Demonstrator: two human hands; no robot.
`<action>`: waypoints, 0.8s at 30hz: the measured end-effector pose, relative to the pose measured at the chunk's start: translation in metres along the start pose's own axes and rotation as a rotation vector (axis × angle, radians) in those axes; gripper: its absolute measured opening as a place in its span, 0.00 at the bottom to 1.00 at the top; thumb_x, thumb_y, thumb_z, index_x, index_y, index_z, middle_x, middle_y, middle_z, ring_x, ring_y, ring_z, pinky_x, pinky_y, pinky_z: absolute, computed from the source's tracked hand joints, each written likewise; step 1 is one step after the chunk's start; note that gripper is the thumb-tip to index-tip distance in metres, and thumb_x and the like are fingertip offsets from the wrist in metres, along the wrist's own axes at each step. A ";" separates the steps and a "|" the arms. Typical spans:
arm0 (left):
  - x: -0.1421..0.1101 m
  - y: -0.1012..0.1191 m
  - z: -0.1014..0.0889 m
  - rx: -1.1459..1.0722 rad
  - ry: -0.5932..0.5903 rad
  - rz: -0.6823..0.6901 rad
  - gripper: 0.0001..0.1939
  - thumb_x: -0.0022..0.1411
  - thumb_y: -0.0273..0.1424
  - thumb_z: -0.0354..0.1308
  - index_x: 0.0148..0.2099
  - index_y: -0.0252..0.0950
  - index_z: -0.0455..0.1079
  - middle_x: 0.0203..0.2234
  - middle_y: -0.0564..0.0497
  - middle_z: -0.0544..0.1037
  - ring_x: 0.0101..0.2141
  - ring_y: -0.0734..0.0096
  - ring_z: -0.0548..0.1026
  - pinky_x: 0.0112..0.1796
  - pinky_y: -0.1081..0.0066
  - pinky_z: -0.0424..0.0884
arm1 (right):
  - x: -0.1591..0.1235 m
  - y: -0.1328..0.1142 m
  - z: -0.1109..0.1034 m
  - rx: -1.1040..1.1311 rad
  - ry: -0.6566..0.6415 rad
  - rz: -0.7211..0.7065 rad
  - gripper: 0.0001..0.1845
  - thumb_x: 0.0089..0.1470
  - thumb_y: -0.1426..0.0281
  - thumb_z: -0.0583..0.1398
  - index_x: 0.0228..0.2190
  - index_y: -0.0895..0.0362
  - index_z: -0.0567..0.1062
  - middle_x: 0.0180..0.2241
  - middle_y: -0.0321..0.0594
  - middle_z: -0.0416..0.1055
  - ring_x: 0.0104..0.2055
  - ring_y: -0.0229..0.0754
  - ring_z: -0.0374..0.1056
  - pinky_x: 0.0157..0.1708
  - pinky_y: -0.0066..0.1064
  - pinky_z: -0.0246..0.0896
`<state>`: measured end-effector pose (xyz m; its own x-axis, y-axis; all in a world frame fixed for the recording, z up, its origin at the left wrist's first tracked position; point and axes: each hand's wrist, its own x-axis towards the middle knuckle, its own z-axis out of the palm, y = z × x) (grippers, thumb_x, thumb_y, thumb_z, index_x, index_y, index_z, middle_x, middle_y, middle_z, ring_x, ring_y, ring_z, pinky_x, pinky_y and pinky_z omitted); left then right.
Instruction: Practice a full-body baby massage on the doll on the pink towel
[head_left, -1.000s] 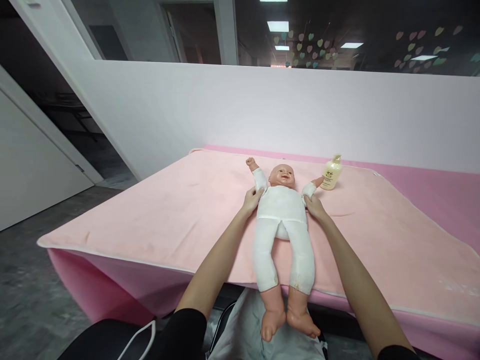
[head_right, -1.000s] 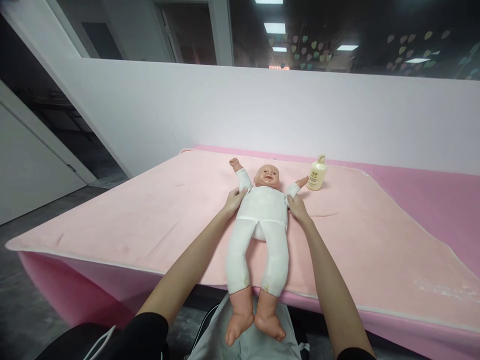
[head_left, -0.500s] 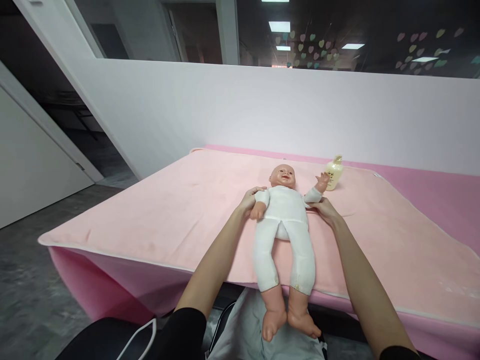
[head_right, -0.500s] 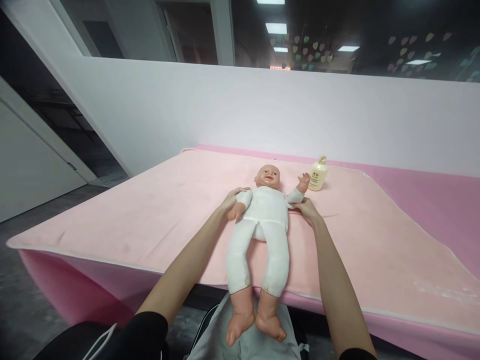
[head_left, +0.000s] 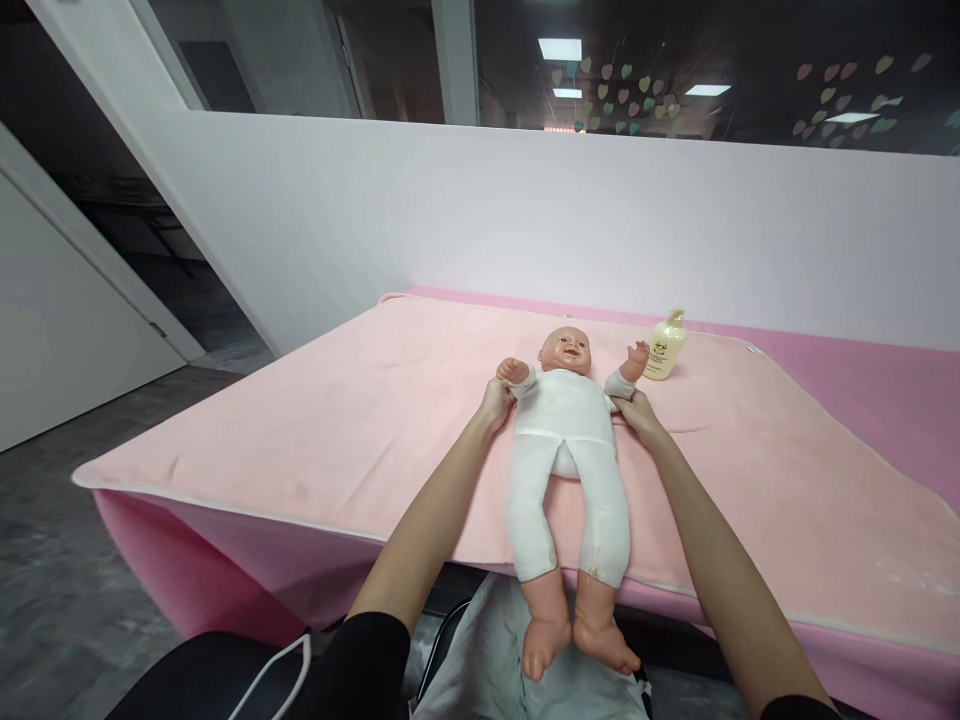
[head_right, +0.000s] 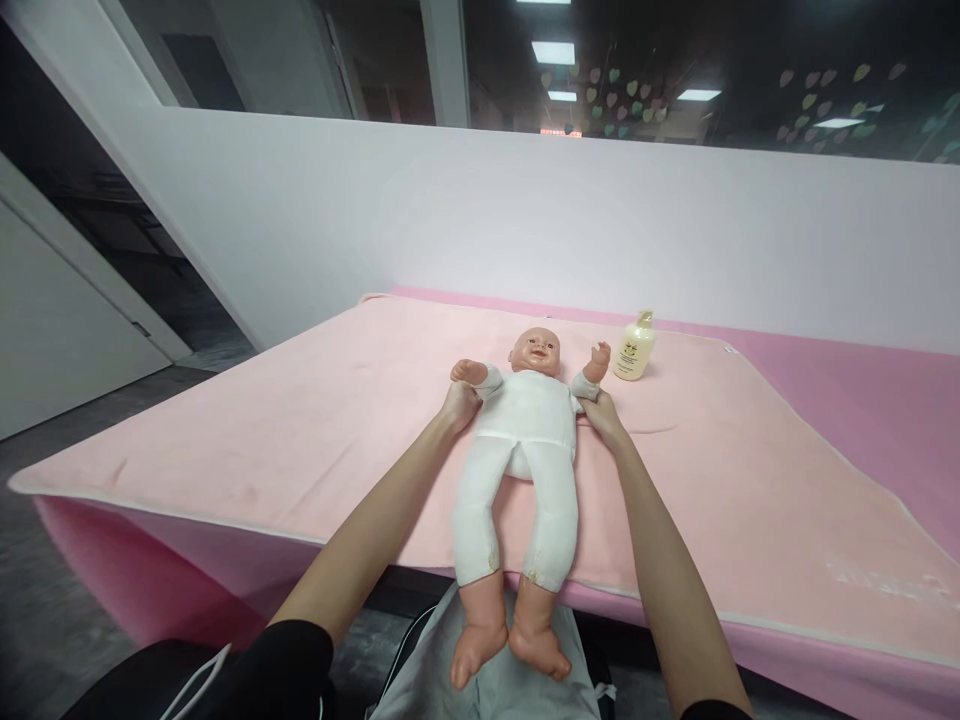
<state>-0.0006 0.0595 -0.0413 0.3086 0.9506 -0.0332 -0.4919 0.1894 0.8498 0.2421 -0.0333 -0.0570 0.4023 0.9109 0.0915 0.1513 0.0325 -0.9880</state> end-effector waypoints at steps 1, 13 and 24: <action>0.002 0.000 0.000 -0.009 0.009 0.002 0.04 0.44 0.27 0.58 0.25 0.31 0.67 0.18 0.53 0.68 0.23 0.76 0.66 0.27 0.73 0.63 | -0.001 0.000 0.003 -0.062 0.009 -0.025 0.15 0.39 0.65 0.59 0.32 0.59 0.71 0.32 0.41 0.73 0.35 0.44 0.67 0.35 0.34 0.64; -0.005 -0.005 0.003 0.295 -0.017 0.151 0.15 0.45 0.38 0.62 0.34 0.33 0.71 0.23 0.53 0.72 0.24 0.75 0.65 0.26 0.74 0.59 | -0.008 -0.011 0.012 -0.436 0.042 -0.193 0.12 0.48 0.61 0.50 0.29 0.56 0.66 0.31 0.42 0.70 0.34 0.46 0.64 0.32 0.32 0.57; -0.002 -0.006 -0.001 0.297 0.038 0.069 0.15 0.45 0.39 0.63 0.29 0.31 0.68 0.18 0.54 0.69 0.20 0.77 0.63 0.24 0.73 0.58 | -0.004 -0.003 0.010 -0.367 0.114 -0.080 0.14 0.45 0.60 0.53 0.27 0.57 0.68 0.27 0.40 0.71 0.31 0.44 0.65 0.29 0.32 0.59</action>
<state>0.0016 0.0570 -0.0468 0.2492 0.9683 0.0150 -0.2492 0.0492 0.9672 0.2308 -0.0331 -0.0562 0.4703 0.8595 0.2002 0.4913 -0.0665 -0.8685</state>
